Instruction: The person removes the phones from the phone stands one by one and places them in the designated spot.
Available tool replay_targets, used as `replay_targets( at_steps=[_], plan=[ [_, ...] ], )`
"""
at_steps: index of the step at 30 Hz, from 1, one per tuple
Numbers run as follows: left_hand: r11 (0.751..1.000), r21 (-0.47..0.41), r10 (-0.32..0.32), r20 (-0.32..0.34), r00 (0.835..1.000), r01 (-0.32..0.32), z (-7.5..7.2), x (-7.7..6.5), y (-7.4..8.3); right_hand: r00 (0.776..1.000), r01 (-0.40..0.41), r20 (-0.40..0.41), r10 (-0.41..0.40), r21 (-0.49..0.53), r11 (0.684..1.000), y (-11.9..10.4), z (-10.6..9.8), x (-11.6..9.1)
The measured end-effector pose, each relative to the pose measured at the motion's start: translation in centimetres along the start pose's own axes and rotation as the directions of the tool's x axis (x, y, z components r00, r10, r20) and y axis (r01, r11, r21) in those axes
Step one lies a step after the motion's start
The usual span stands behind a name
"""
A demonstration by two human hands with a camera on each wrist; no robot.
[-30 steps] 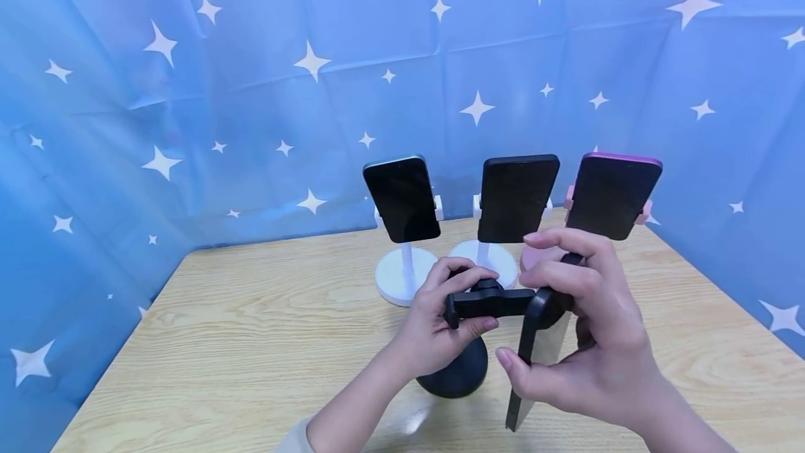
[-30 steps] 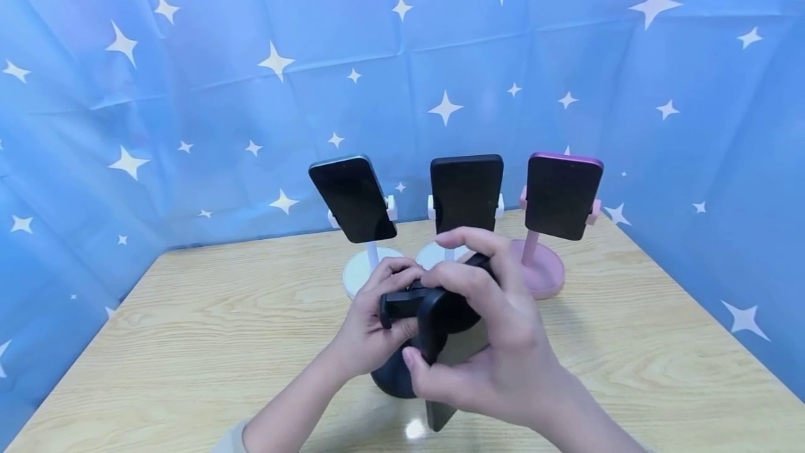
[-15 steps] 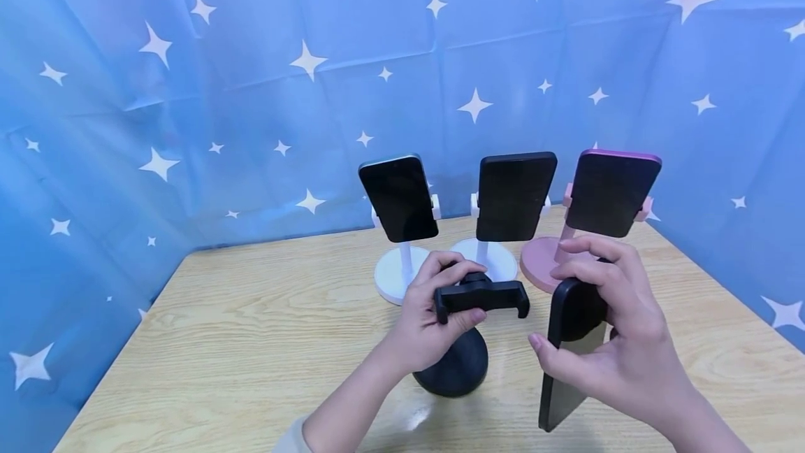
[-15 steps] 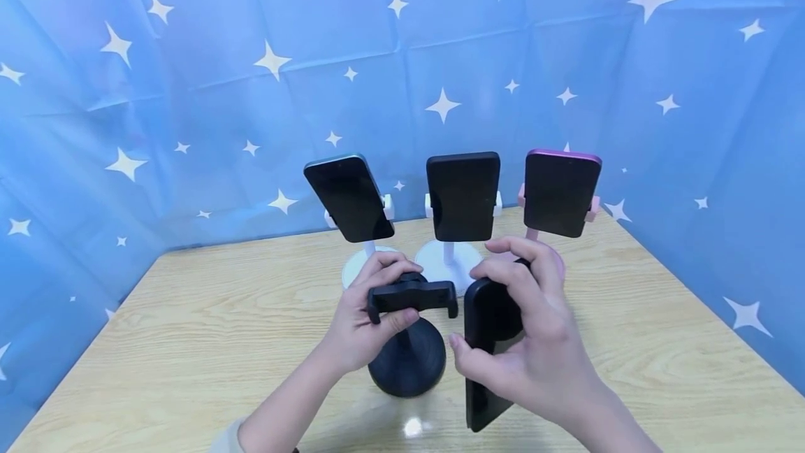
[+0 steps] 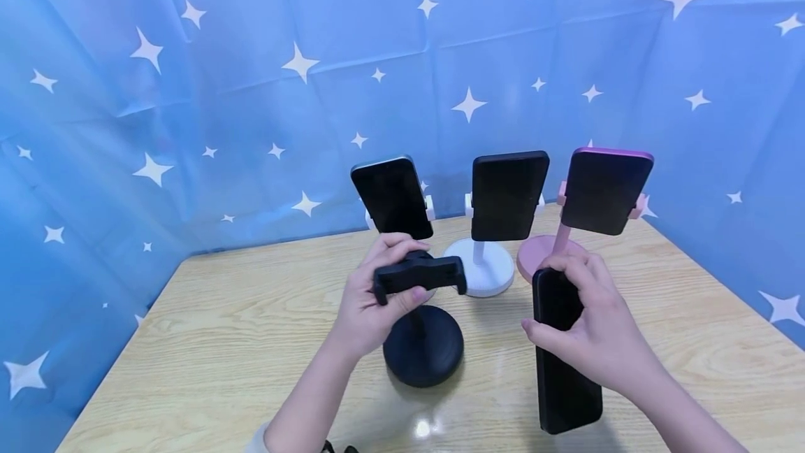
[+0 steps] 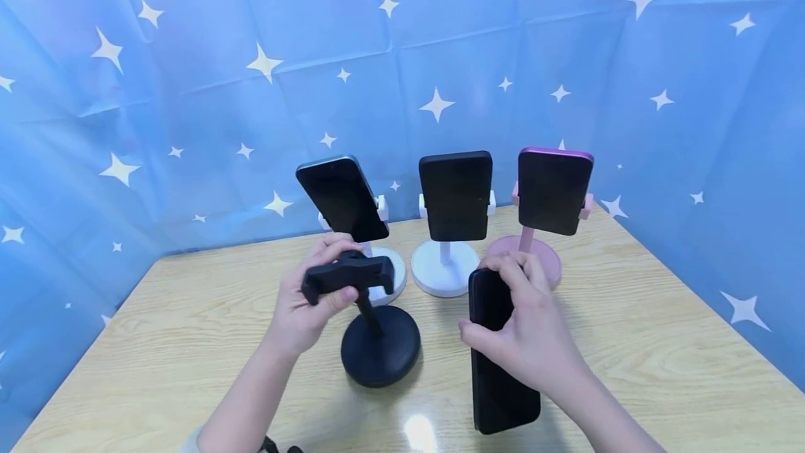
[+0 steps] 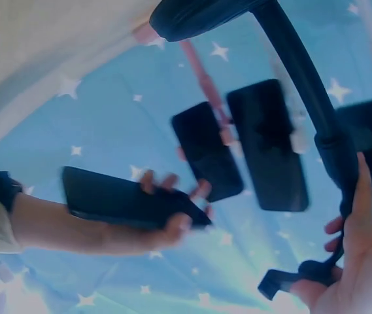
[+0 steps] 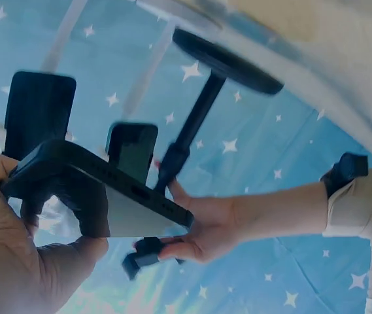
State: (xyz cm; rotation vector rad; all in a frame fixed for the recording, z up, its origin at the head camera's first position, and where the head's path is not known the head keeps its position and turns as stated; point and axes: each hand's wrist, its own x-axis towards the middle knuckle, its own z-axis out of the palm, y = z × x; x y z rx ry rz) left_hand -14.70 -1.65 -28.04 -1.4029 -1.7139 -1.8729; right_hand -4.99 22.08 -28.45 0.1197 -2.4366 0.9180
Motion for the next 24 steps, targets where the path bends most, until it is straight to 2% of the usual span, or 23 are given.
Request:
replay_targets(
  at_steps=[4,8,15,20,24],
  plan=[
    [0.999,0.023,0.032,-0.029,0.999,-0.031,-1.7,0.0,0.3,0.993,-0.058,0.099,0.062,-0.043,0.997,1.3,0.6,0.1],
    [0.998,0.054,0.042,-0.042,0.998,-0.039,-3.6,-0.1,0.2,0.981,-0.093,0.16,0.113,-0.128,0.987,2.3,1.5,-0.1],
    [0.998,0.021,0.065,-0.125,0.99,-0.063,-7.0,-0.5,-0.6,0.951,-0.144,0.248,0.183,-0.17,0.975,3.5,3.2,-0.3],
    [0.999,0.019,0.044,-0.185,0.982,-0.041,-8.8,-0.4,-1.5,0.948,-0.13,0.268,0.174,-0.173,0.976,4.1,3.9,-0.5],
    [0.993,0.12,0.001,-0.206,0.979,0.024,-10.1,0.0,-2.2,0.941,-0.136,0.287,0.181,-0.169,0.976,4.3,4.1,-0.7]
  ],
)
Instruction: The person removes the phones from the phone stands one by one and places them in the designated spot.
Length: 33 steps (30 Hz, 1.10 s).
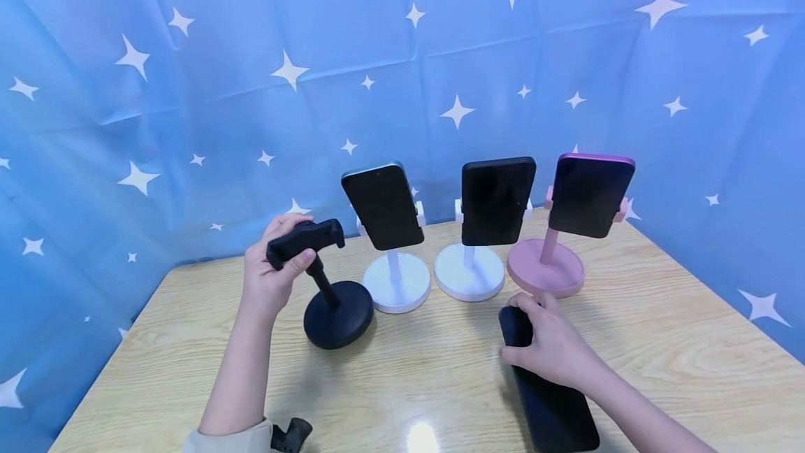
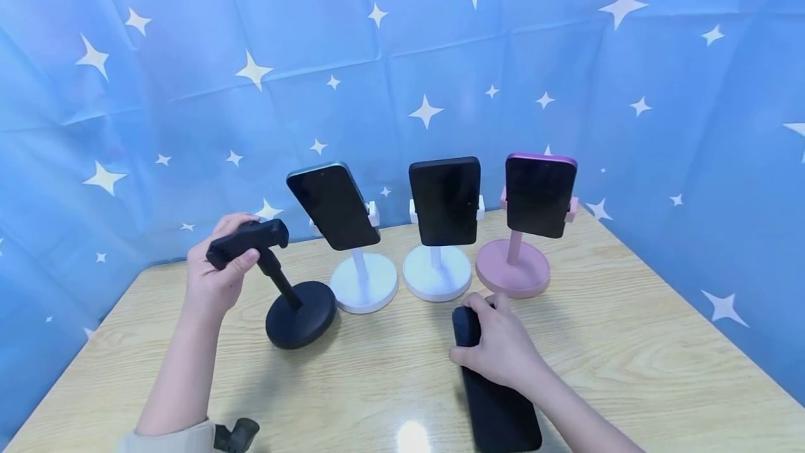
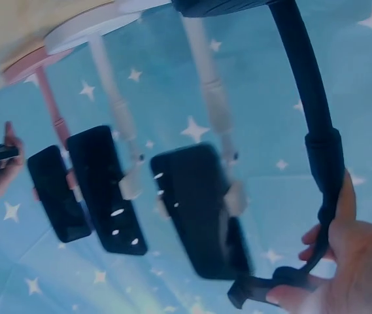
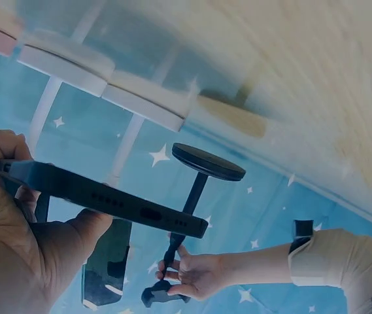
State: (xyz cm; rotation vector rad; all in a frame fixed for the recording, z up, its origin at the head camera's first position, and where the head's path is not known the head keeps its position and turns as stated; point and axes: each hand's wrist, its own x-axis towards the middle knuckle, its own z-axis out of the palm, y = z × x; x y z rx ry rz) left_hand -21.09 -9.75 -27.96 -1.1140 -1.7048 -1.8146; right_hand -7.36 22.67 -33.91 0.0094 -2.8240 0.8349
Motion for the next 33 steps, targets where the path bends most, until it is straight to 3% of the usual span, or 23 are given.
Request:
replay_targets(
  at_steps=[3,9,18,25,33],
  plan=[
    [0.997,0.066,-0.038,0.002,0.999,0.038,-0.7,0.5,-0.7,1.0,-0.019,0.022,0.019,0.006,1.0,-0.1,0.2,0.0],
    [0.992,0.105,-0.068,-0.021,0.997,0.07,-1.7,1.4,-2.5,0.998,-0.044,0.036,0.044,0.0,0.999,-0.1,0.6,-0.1],
    [0.965,0.219,-0.145,-0.013,0.989,0.144,-2.1,2.6,-4.7,0.998,-0.054,0.043,0.054,-0.011,0.998,0.0,0.8,-0.1],
    [0.961,0.195,-0.205,0.025,0.979,0.196,-2.3,2.7,-6.1,0.997,-0.063,0.04,0.063,-0.008,0.998,0.1,0.9,0.0],
    [0.958,0.189,-0.231,0.065,0.971,0.216,-2.9,2.6,-6.3,0.993,-0.074,0.087,0.077,-0.034,0.997,-0.1,1.2,0.5]
  ],
)
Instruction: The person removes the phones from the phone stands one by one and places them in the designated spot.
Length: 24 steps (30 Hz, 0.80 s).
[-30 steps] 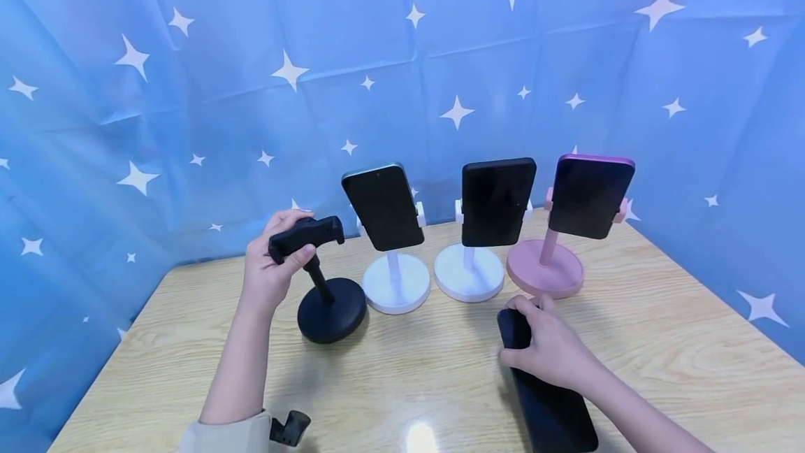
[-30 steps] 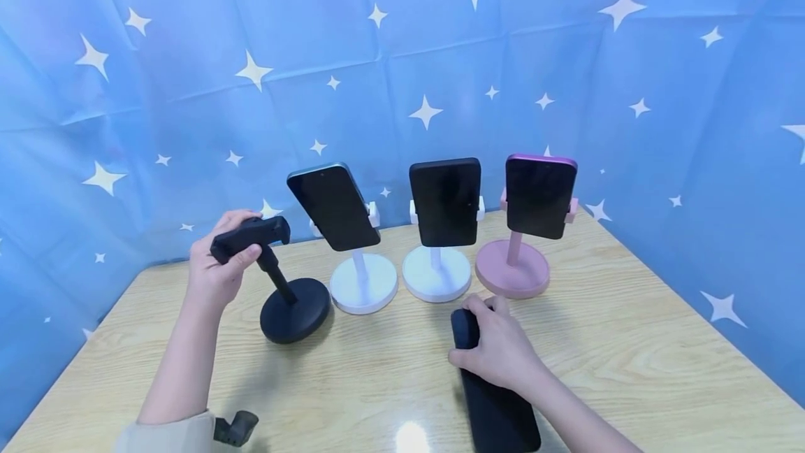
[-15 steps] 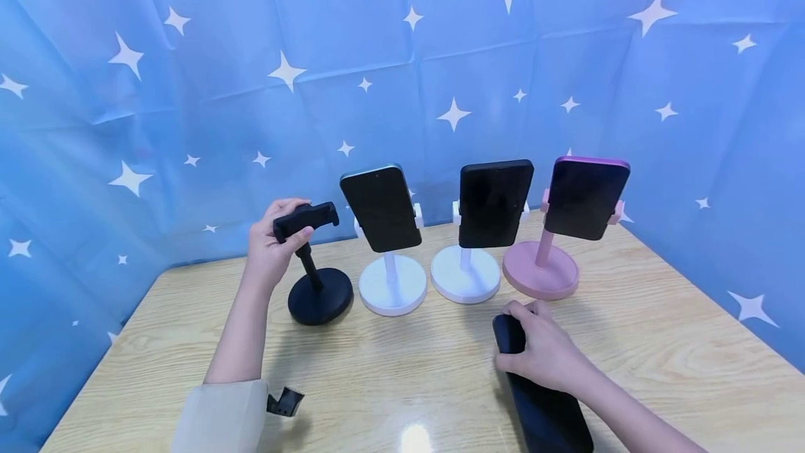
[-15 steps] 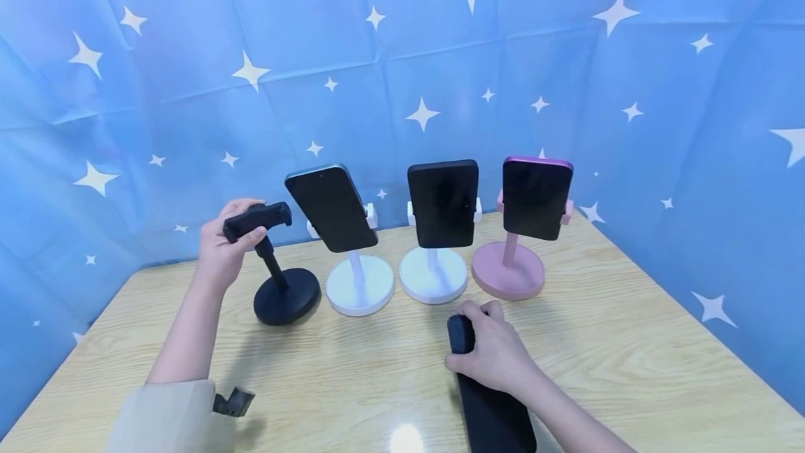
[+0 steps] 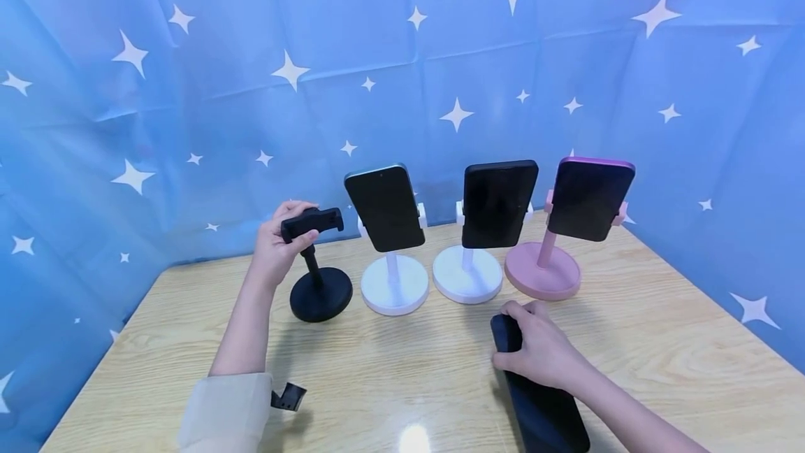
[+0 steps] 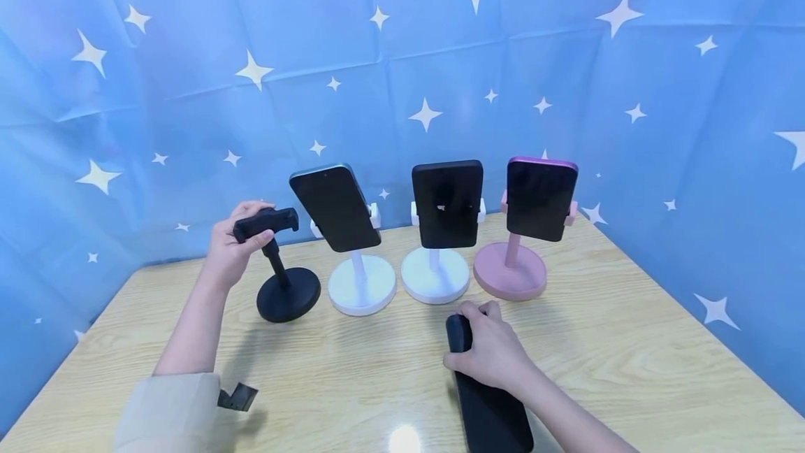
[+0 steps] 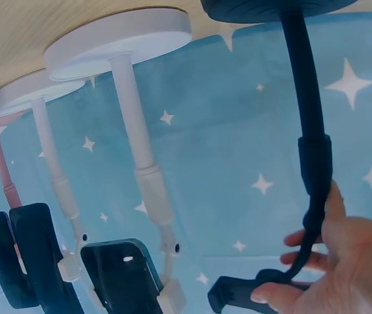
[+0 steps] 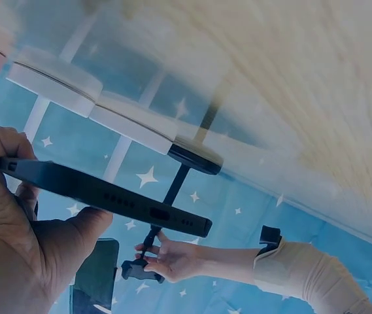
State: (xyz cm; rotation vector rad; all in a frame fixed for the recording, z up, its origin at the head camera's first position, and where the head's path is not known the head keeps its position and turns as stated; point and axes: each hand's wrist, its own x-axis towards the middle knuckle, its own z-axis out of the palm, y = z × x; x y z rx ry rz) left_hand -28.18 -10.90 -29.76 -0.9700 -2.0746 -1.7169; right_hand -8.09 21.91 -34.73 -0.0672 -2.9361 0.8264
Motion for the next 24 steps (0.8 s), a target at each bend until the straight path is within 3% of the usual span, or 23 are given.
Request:
replay_targets(
  at_steps=[20,24],
  plan=[
    [0.982,-0.102,-0.147,0.101,0.984,0.157,-0.8,-0.6,-0.1,0.998,0.01,0.059,-0.008,-0.034,0.999,-0.5,2.2,1.3],
    [0.982,-0.104,-0.146,0.113,0.983,0.158,-0.9,-0.7,0.0,0.999,0.004,0.049,0.0,-0.068,0.998,-0.6,2.5,1.5]
  ],
)
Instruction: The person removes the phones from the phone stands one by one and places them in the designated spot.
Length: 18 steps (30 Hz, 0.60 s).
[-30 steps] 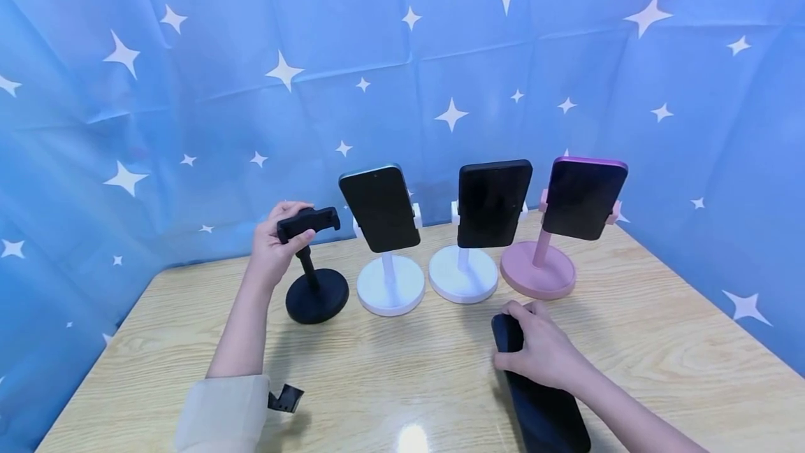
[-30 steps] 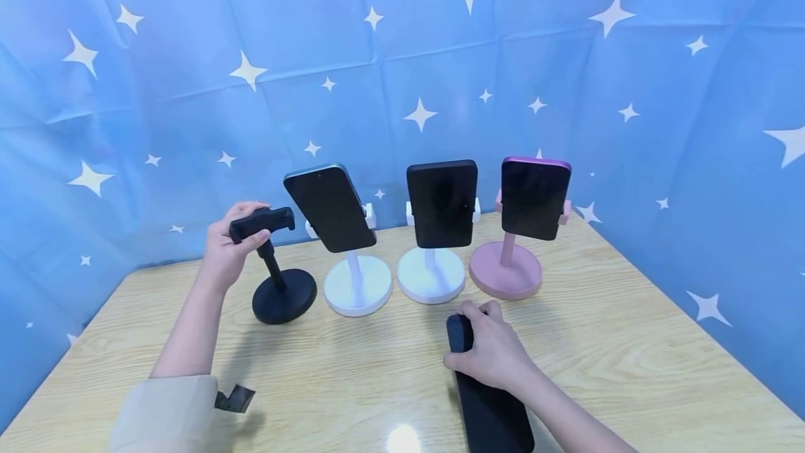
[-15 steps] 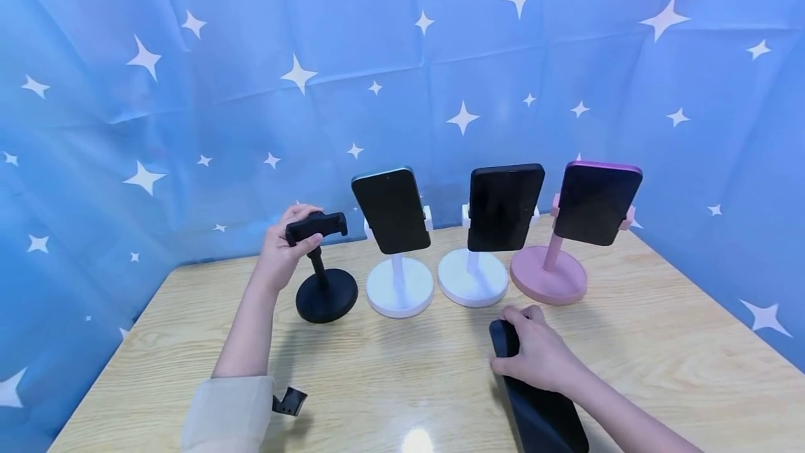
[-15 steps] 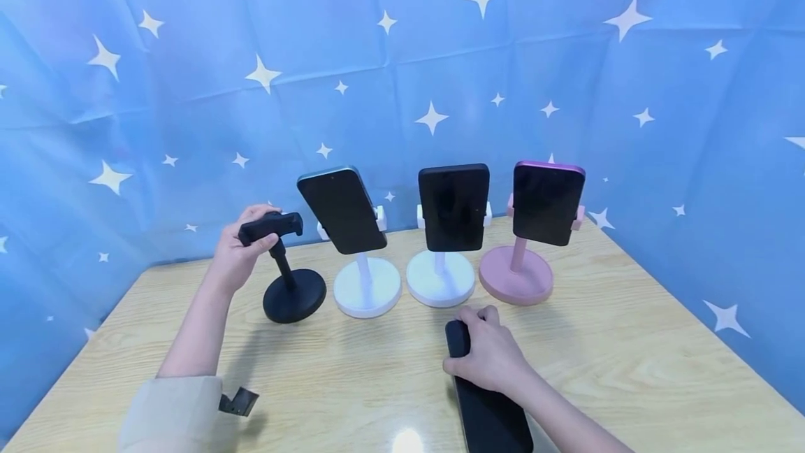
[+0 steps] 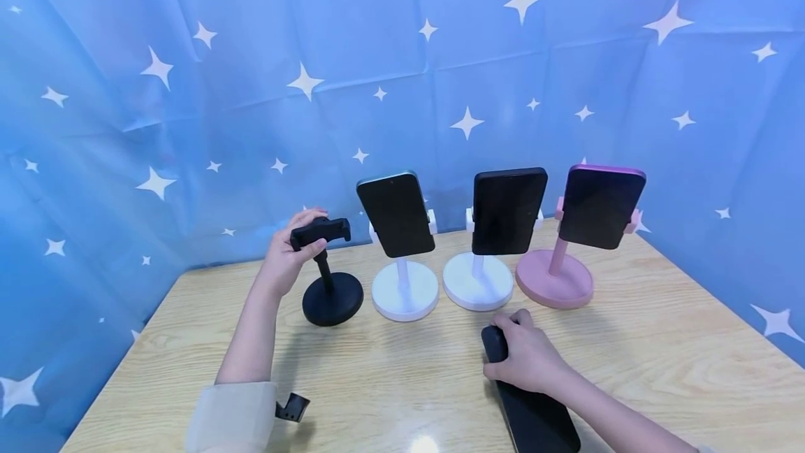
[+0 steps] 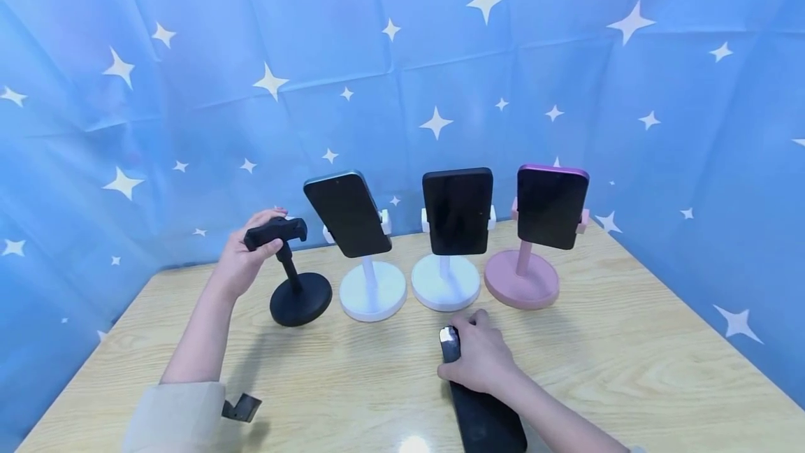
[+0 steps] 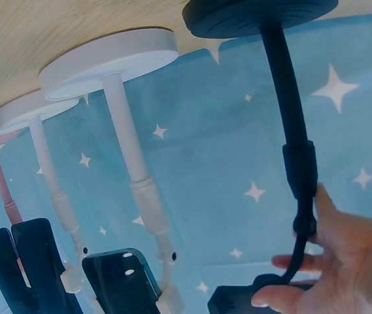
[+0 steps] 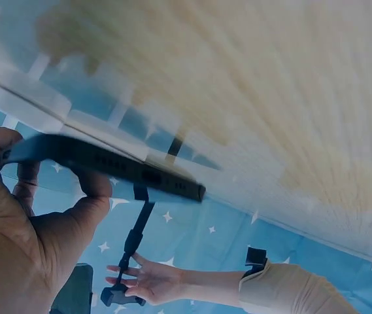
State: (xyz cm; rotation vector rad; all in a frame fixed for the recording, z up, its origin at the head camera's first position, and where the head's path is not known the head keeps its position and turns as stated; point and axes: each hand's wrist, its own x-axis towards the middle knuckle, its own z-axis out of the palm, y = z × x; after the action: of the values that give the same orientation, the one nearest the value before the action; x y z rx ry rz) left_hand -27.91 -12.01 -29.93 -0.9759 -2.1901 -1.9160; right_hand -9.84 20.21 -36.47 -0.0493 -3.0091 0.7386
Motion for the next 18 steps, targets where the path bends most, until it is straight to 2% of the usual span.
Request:
replay_targets(
  at_steps=[18],
  plan=[
    [0.999,0.047,0.022,0.011,1.0,-0.022,-0.4,-0.1,-0.2,1.0,-0.003,0.009,0.003,-0.034,0.999,0.6,1.4,0.8]
  ],
)
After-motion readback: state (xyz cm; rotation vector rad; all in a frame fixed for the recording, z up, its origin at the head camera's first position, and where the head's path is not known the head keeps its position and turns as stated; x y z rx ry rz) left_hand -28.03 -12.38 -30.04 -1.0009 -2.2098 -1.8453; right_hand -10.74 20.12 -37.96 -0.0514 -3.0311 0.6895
